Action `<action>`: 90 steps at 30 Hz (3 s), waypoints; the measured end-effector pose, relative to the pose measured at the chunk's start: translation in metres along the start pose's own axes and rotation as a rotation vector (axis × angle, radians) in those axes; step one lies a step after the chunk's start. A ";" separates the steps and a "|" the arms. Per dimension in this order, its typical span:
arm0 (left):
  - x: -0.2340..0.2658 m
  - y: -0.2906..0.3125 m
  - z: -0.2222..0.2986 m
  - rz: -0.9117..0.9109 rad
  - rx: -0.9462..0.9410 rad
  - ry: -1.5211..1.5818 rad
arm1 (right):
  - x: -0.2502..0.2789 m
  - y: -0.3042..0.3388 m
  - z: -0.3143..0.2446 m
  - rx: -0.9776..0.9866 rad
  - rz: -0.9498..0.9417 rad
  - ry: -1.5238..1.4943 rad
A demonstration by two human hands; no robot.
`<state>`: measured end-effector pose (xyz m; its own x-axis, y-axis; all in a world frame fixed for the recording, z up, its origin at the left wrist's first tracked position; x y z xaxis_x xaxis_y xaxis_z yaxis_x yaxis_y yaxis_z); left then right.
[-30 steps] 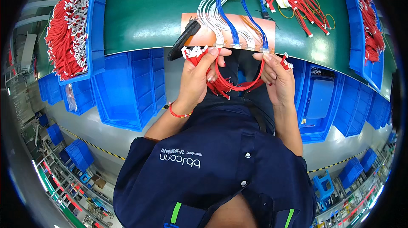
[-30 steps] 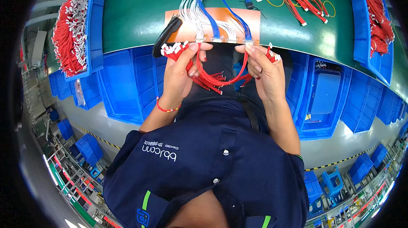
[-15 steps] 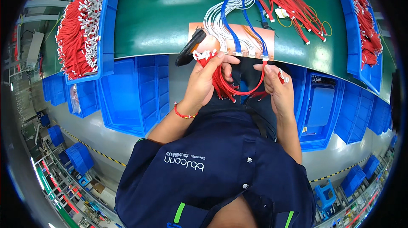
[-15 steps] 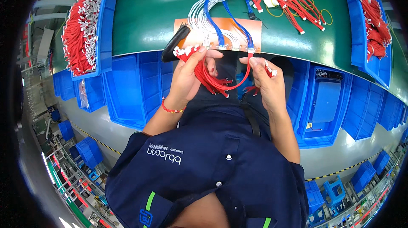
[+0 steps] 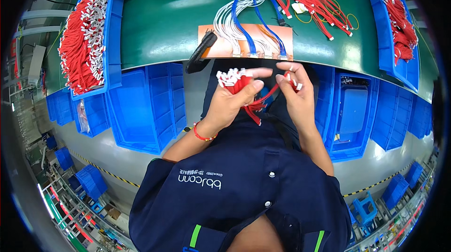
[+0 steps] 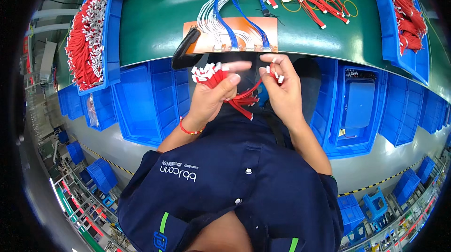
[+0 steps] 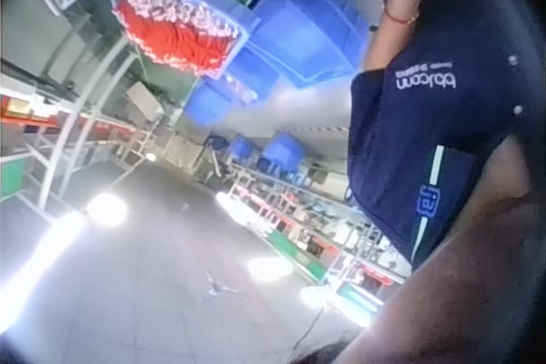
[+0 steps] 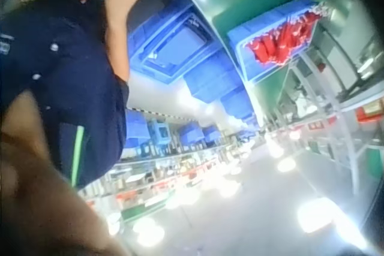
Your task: The person bundles and organizes bunches of red, blue, and white wire harnesses by hand at a factory workbench, securing each bundle with rubber bands.
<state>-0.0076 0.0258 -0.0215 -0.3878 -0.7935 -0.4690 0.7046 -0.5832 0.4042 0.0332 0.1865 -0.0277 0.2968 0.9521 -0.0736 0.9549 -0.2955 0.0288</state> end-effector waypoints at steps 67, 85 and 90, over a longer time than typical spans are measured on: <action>0.040 -0.019 0.005 0.178 -0.023 0.202 | 0.012 -0.017 0.009 0.024 -0.030 0.060; 0.035 -0.017 0.004 0.199 -0.067 0.161 | 0.012 -0.017 0.010 -0.228 0.004 -0.222; 0.035 -0.018 0.007 0.167 -0.021 0.151 | 0.008 -0.018 0.014 -0.246 0.032 -0.374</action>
<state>-0.0378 0.0072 -0.0395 -0.1724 -0.8426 -0.5102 0.7642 -0.4412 0.4705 0.0181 0.1983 -0.0428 0.3513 0.8353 -0.4229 0.9288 -0.2541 0.2696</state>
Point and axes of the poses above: each hand's wrist, its own y-axis away from the middle knuckle, its own x-axis out of the back of the hand, z = x × y, the point moved 3 cm from there along -y, towards the middle knuckle, and after that the axes turned 8 degrees about x, right-handed, at the moved point
